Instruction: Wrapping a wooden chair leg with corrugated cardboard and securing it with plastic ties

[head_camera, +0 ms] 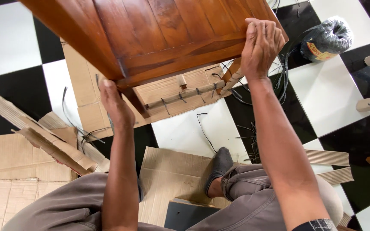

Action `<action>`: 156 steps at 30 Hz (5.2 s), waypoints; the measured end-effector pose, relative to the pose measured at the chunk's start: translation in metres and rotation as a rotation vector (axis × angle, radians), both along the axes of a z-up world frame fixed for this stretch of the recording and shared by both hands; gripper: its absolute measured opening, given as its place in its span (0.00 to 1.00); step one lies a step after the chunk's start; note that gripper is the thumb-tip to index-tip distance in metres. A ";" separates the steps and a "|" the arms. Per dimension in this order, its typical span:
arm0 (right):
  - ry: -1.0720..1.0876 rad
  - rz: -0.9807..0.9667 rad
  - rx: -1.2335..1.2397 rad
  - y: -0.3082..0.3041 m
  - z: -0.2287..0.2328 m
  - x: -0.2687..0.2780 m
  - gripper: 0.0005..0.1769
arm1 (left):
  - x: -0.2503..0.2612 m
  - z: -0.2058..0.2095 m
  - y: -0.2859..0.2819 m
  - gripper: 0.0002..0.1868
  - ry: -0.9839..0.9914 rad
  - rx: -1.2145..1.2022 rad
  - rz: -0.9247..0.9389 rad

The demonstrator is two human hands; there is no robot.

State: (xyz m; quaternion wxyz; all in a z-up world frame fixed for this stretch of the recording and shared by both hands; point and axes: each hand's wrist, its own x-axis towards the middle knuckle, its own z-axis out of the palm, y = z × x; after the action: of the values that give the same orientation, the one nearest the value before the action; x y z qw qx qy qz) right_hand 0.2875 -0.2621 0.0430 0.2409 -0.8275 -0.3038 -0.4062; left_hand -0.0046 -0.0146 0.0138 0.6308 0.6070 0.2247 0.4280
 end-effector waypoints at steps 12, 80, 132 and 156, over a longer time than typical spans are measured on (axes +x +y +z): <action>0.145 0.146 0.013 -0.017 0.027 -0.004 0.20 | -0.012 0.003 -0.040 0.27 0.015 -0.032 0.019; 1.237 0.393 -0.704 0.055 -0.319 -0.324 0.21 | -0.263 -0.316 0.050 0.55 1.630 -0.365 0.030; 1.702 0.747 0.087 0.129 -0.212 -0.324 0.32 | -0.205 -0.282 0.023 0.18 0.028 -1.274 -0.126; 1.717 0.844 -0.030 0.130 -0.171 -0.321 0.50 | -0.204 -0.327 -0.009 0.33 0.972 -0.412 -0.378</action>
State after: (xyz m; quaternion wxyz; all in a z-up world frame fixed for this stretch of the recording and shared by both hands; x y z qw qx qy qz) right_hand -0.0339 -0.1323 -0.1278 0.4974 -0.6683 -0.3018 0.4636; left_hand -0.2082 -0.0232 -0.3127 0.6259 0.6284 0.4559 -0.0740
